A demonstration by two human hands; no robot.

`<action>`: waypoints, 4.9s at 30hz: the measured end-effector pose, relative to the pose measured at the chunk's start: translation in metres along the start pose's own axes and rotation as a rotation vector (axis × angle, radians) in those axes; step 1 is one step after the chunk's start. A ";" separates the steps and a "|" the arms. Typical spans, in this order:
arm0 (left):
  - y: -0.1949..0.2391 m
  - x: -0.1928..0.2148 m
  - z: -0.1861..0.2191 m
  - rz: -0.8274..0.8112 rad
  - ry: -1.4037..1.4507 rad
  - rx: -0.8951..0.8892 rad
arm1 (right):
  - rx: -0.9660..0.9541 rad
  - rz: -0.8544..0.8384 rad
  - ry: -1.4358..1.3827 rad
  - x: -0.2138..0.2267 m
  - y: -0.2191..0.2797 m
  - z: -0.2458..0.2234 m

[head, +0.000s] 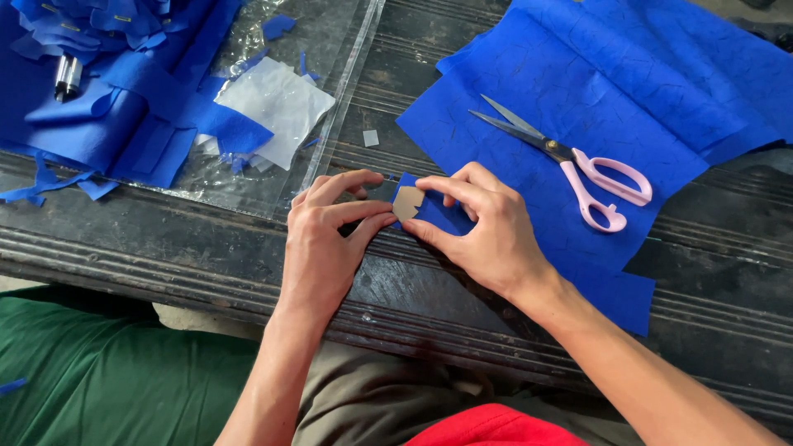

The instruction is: The person uses scissors to cut a strip of blue fabric and then uses a pen to trace a heart-shaped template onto the strip multiple times.

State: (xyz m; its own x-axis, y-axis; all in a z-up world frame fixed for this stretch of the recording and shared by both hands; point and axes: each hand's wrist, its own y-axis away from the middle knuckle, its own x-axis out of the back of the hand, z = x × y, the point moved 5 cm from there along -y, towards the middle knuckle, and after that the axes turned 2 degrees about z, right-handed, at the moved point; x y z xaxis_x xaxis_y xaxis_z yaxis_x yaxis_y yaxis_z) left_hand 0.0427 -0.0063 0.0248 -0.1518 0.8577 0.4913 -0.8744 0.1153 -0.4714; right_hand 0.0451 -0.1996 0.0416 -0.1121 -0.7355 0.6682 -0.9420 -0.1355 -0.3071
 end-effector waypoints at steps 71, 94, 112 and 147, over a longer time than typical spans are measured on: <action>0.007 0.002 0.003 0.029 -0.023 0.030 | 0.186 0.055 0.171 0.004 0.005 -0.011; -0.007 -0.012 0.002 -0.060 -0.050 -0.020 | 0.067 -0.021 0.109 0.002 -0.003 -0.010; -0.016 -0.011 0.003 -0.265 -0.049 0.012 | 0.024 -0.148 0.220 0.001 -0.013 -0.013; -0.085 0.172 -0.226 0.566 -0.700 0.641 | 0.316 -0.225 0.005 -0.084 -0.062 -0.104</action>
State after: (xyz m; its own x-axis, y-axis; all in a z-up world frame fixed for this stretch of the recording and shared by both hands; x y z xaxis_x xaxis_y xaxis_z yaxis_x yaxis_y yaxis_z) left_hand 0.1952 0.2447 -0.0166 -0.6556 0.2078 0.7260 -0.6423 -0.6589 -0.3915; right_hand 0.0796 -0.0603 0.0746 0.0838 -0.6614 0.7454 -0.7992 -0.4914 -0.3462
